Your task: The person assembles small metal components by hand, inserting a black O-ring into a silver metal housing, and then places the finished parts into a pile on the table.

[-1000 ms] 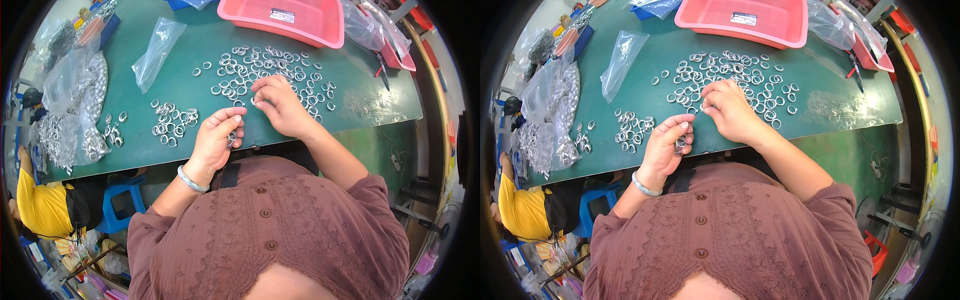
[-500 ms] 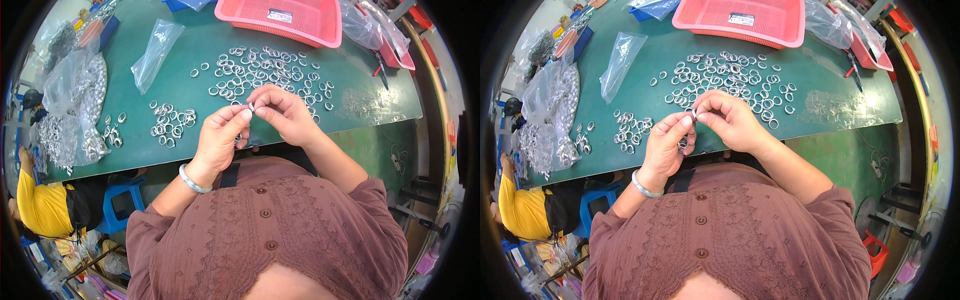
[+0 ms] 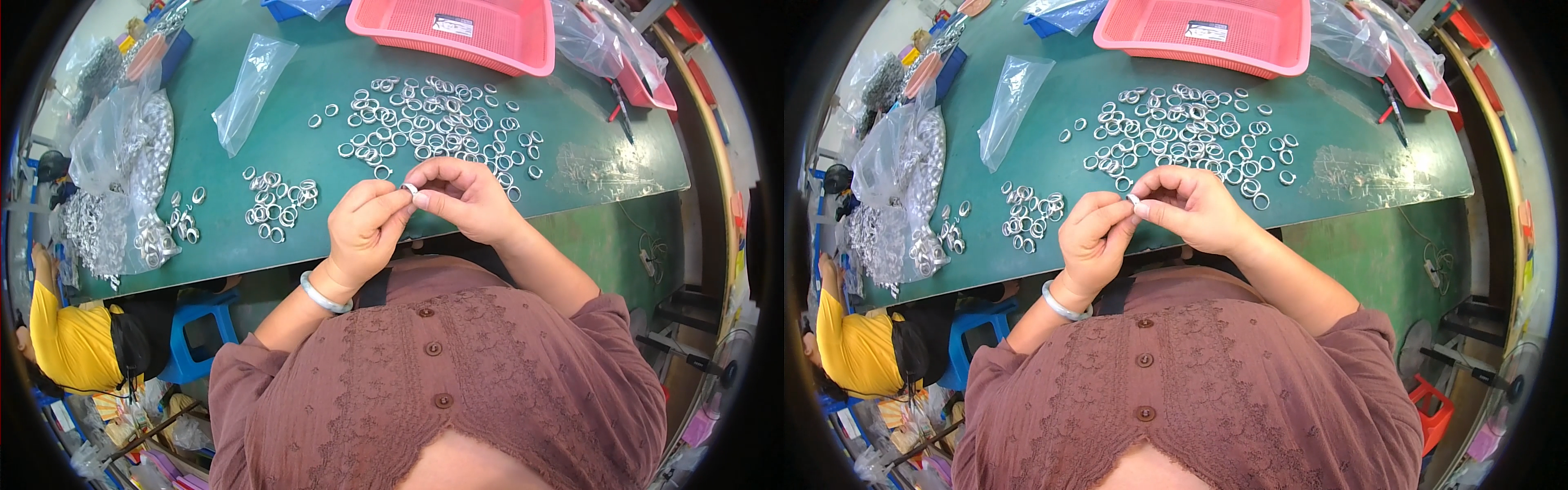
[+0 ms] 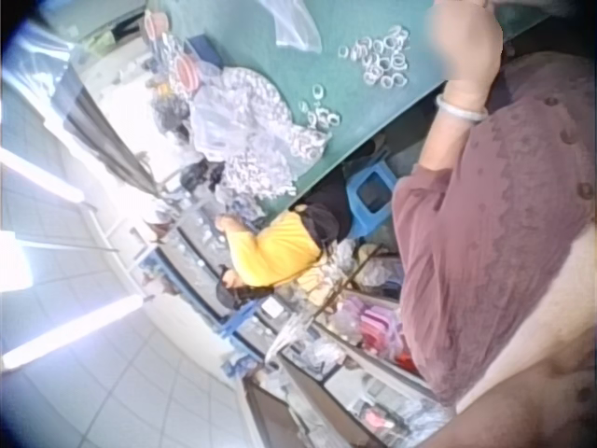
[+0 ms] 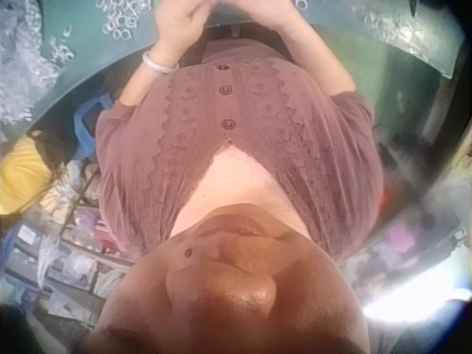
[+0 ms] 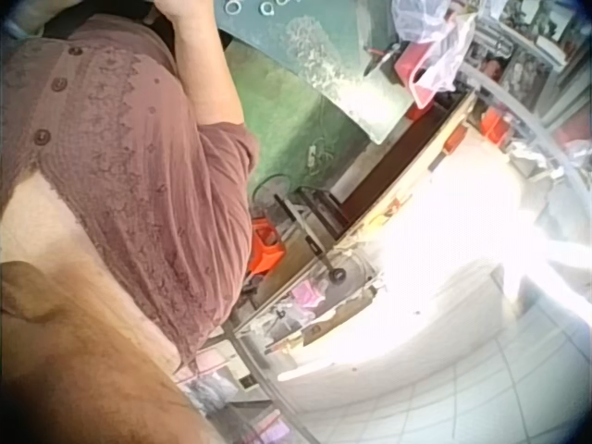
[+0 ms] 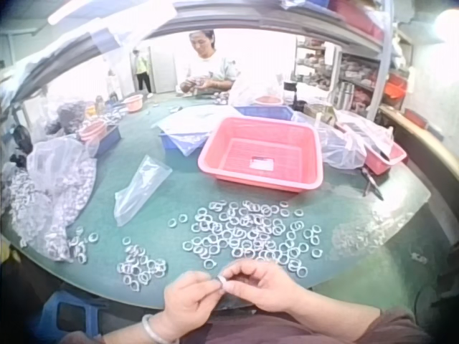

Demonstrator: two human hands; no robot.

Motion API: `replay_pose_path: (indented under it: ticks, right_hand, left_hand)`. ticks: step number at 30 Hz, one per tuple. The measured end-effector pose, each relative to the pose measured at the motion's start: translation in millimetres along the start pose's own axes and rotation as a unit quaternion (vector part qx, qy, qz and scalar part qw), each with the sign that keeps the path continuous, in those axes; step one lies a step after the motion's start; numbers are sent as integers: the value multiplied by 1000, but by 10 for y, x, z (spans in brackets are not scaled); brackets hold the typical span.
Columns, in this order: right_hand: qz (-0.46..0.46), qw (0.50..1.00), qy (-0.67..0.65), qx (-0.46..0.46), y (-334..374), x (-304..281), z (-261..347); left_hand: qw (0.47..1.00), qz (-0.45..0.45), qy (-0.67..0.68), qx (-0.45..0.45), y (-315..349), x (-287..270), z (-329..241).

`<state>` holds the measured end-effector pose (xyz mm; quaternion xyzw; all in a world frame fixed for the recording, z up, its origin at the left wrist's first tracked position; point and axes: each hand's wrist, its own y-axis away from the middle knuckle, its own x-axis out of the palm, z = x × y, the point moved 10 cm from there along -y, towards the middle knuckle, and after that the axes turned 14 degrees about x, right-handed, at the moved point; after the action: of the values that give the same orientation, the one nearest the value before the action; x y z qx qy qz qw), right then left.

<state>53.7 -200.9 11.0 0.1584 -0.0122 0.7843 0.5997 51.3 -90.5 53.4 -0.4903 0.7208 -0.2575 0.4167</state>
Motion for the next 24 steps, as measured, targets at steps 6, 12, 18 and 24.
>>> replay_pose_path:
  ticks: [6,12,18,24]
  right_hand:
    - [-21,995,77,-59,54,24,119]
    - [-34,993,75,-86,55,-17,150]
    - [-103,902,329,-259,229,181,489]
    - [-103,923,279,-243,231,105,495]
  left_hand:
    - [993,33,-86,72,-48,-14,-155]
    - [961,-80,177,-198,177,13,259]
    - [831,-68,403,-378,450,324,446]
    - [677,-114,587,-429,513,479,467]
